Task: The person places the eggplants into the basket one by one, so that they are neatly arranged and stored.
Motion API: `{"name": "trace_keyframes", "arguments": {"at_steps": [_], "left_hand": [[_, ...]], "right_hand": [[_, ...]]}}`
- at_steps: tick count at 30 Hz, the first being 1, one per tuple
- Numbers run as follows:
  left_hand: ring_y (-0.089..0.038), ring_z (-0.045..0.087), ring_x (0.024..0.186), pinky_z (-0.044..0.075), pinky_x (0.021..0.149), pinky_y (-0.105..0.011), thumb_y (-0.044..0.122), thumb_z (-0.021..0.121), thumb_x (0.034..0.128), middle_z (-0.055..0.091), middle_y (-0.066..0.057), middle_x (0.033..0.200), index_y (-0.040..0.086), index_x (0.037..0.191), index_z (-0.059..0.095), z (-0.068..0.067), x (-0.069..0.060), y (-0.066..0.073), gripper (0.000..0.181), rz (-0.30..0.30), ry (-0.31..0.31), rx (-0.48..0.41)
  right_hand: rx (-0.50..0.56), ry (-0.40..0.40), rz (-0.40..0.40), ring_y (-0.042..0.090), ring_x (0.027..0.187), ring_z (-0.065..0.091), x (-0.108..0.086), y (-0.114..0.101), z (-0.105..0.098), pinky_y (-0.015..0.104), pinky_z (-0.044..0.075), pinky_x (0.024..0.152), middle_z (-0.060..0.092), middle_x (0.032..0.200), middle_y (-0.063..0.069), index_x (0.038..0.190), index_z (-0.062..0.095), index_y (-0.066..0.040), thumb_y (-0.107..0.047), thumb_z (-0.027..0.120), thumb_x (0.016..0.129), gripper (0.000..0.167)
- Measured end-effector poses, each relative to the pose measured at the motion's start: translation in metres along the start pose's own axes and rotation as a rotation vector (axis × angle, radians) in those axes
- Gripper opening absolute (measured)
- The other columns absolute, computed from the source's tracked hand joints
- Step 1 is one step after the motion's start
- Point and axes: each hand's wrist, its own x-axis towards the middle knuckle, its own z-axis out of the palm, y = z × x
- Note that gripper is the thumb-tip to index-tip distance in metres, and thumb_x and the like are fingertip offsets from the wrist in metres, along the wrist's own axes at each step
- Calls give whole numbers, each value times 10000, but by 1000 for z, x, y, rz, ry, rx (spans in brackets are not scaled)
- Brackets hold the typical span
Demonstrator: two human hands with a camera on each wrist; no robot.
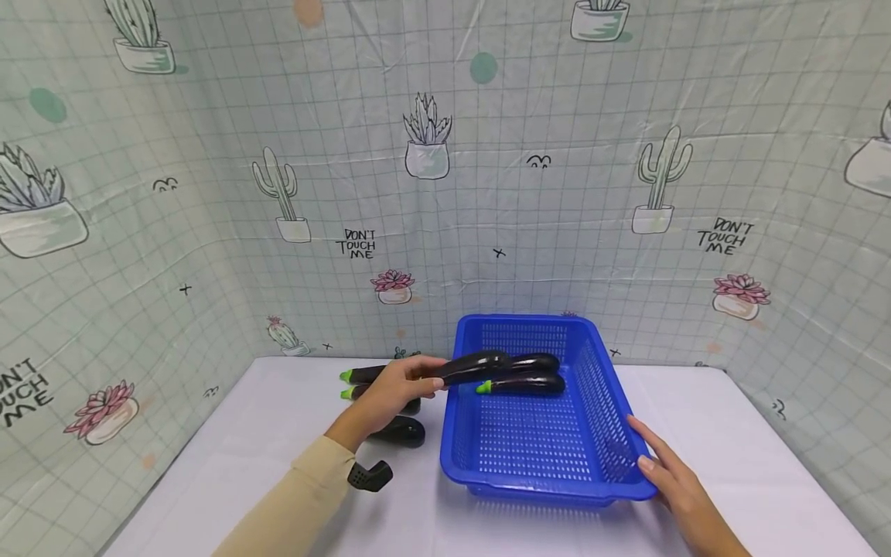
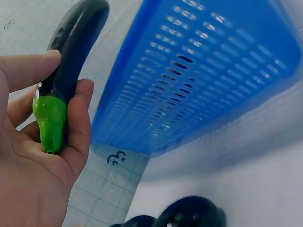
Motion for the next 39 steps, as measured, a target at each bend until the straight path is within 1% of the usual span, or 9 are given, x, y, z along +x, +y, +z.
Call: {"name": "trace_keyframes", "arguments": {"at_steps": [5,12,15,19,24,29,33,36,39], "left_hand": [[-281,648,1072,522,946,-411,240,680,973,653,-56,1227,121,1328,644,7,10,3,376,-17,-18,-14],[-245,658,1071,537,925,-360,200,666,984,650,-67,1223,93,1354,617,18,27,12,388,-22,-53,-32],[-209,662,1063,537,923,-342,216,670,981,639,-51,1247,100,1356,618,20,33,18,395,-44,-76,-30],[-200,659,1047,531,938,-364,230,679,975,632,-23,1237,119,1338,637,23,37,25,382,-65,-115,-11],[-213,658,1011,525,950,-432,224,688,969,657,-22,1153,136,1336,640,31,43,27,381,-67,-126,23],[-143,648,985,536,930,-381,250,686,971,656,8,1165,141,1345,636,36,52,30,392,-60,-121,56],[-150,651,948,539,913,-406,221,692,967,668,3,1132,129,1334,645,41,58,33,382,-58,-126,34],[-158,661,964,550,898,-395,188,704,957,668,3,1120,103,1323,650,45,62,33,380,-63,-137,-1],[-176,670,982,556,887,-366,168,709,950,669,4,1121,87,1318,650,50,65,33,381,-69,-156,-3]], "right_hand": [[-7,-1,13,-20,1261,477,0,1,0,174,466,927,296,1496,-253,1614,100,-90,-37,217,1078,551],[-27,22,8,-71,1257,448,2,1,-2,160,468,911,288,1496,-269,1613,117,-89,-38,222,1080,546],[-34,33,24,-97,1251,433,2,0,-2,152,465,907,285,1481,-284,1614,123,-97,-51,231,1084,543],[-33,45,41,-90,1236,452,2,1,0,156,472,899,294,1462,-289,1614,133,-103,-61,240,1087,539],[-47,54,63,-90,1224,460,0,2,1,163,479,891,278,1488,-254,1619,153,-143,-77,249,1089,542],[-47,52,63,-94,1217,462,1,2,1,171,488,882,294,1449,-289,1618,133,-124,-73,246,1089,543],[-41,51,55,-97,1220,458,2,2,1,167,485,881,294,1448,-297,1618,131,-124,-70,245,1089,544],[-34,46,39,-90,1231,458,2,3,1,160,478,891,299,1461,-293,1616,129,-110,-58,240,1086,544],[-28,45,26,-86,1235,459,2,2,2,154,473,895,311,1465,-296,1614,128,-98,-49,237,1084,544]]}}
